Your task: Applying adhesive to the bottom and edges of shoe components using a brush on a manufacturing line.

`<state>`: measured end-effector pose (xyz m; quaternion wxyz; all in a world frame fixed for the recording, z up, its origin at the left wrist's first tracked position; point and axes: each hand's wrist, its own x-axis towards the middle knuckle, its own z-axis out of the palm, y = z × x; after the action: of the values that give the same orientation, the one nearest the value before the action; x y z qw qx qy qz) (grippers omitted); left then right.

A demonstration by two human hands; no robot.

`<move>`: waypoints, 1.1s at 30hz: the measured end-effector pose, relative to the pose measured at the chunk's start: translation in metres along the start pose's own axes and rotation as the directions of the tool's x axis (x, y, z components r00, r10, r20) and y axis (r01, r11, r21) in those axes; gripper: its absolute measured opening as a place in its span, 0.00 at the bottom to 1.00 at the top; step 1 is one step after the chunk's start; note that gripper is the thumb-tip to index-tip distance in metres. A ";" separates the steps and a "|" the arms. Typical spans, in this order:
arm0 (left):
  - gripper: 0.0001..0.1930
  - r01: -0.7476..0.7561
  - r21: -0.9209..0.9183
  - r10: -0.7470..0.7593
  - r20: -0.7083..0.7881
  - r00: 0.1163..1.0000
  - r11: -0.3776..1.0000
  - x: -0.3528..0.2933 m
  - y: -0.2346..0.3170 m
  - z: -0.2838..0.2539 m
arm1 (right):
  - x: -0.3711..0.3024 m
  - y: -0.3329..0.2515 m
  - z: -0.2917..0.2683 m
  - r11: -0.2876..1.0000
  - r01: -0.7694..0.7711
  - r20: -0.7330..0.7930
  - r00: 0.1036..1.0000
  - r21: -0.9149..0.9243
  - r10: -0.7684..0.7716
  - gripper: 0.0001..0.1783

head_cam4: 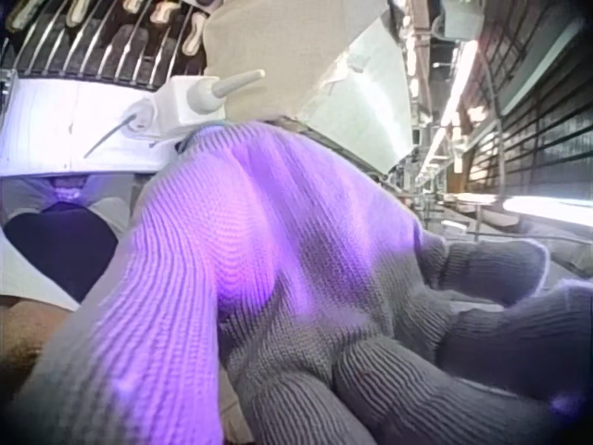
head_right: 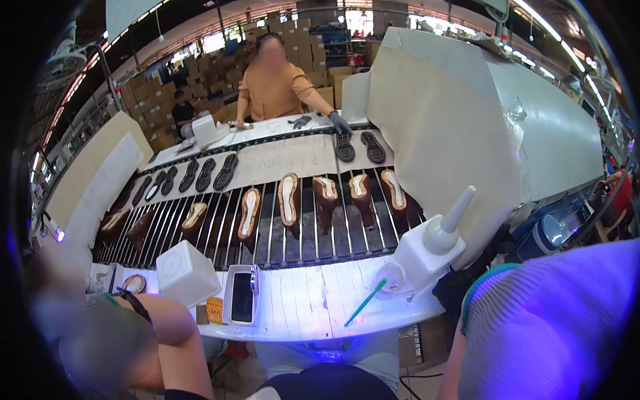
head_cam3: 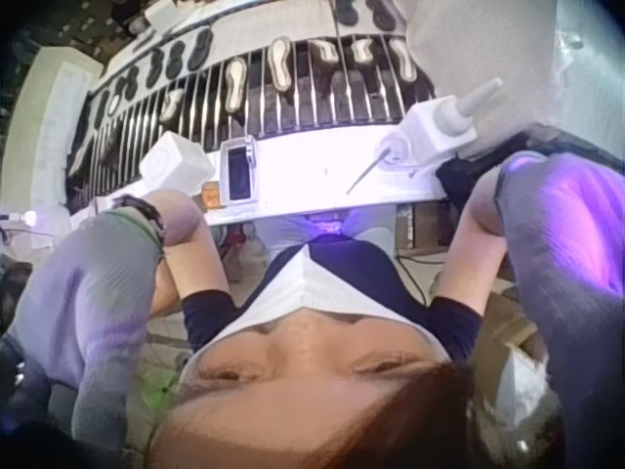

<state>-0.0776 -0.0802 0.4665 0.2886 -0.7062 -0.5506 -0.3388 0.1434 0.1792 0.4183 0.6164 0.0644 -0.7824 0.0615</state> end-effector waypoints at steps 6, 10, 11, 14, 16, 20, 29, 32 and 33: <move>0.12 0.020 0.134 -0.041 0.160 0.986 0.991 -0.012 0.024 -0.017 | -0.013 -0.063 0.030 0.998 0.051 0.008 0.999 0.022 -0.051 0.10; 0.10 0.008 0.147 -0.044 0.243 0.969 0.989 -0.014 0.040 -0.007 | 0.002 -0.084 0.036 0.997 0.072 0.049 0.996 -0.040 -0.071 0.08; 0.10 0.017 0.158 -0.059 0.269 0.961 0.987 -0.014 0.050 -0.006 | -0.003 -0.097 0.044 0.994 -0.004 0.027 1.000 -0.110 0.007 0.06; 0.08 0.133 0.153 -0.088 -0.269 0.959 0.979 -0.017 0.071 0.026 | 0.012 -0.120 0.042 0.996 -0.080 0.090 0.992 -0.037 0.083 0.08; 0.07 -0.016 0.009 0.017 -0.165 0.986 1.000 -0.018 0.053 0.011 | 0.015 -0.117 0.040 0.998 -0.059 0.084 0.995 -0.029 0.062 0.09; 0.08 -0.061 -0.187 0.078 0.084 0.993 0.980 0.000 0.057 -0.009 | 0.020 -0.112 0.025 0.997 0.059 0.021 0.998 0.058 -0.061 0.11; 0.12 -0.577 -0.152 0.320 -0.707 0.631 0.802 -0.031 0.043 0.031 | 0.021 -0.111 -0.001 0.922 0.307 -0.121 0.951 0.238 -0.285 0.18; 0.13 -0.649 -0.124 0.324 -0.786 0.526 0.751 -0.037 0.037 0.032 | 0.019 -0.108 0.006 0.897 0.345 -0.148 0.938 0.278 -0.315 0.19; 0.13 -0.715 -0.110 0.378 -0.788 0.486 0.691 -0.038 0.035 0.031 | 0.015 -0.104 0.018 0.843 0.483 -0.317 0.858 0.237 -0.403 0.17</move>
<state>-0.0451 -0.0863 0.4166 0.4111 -0.7009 -0.0424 -0.5814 0.1413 0.0738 0.4310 0.6912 0.3319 -0.6403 0.0452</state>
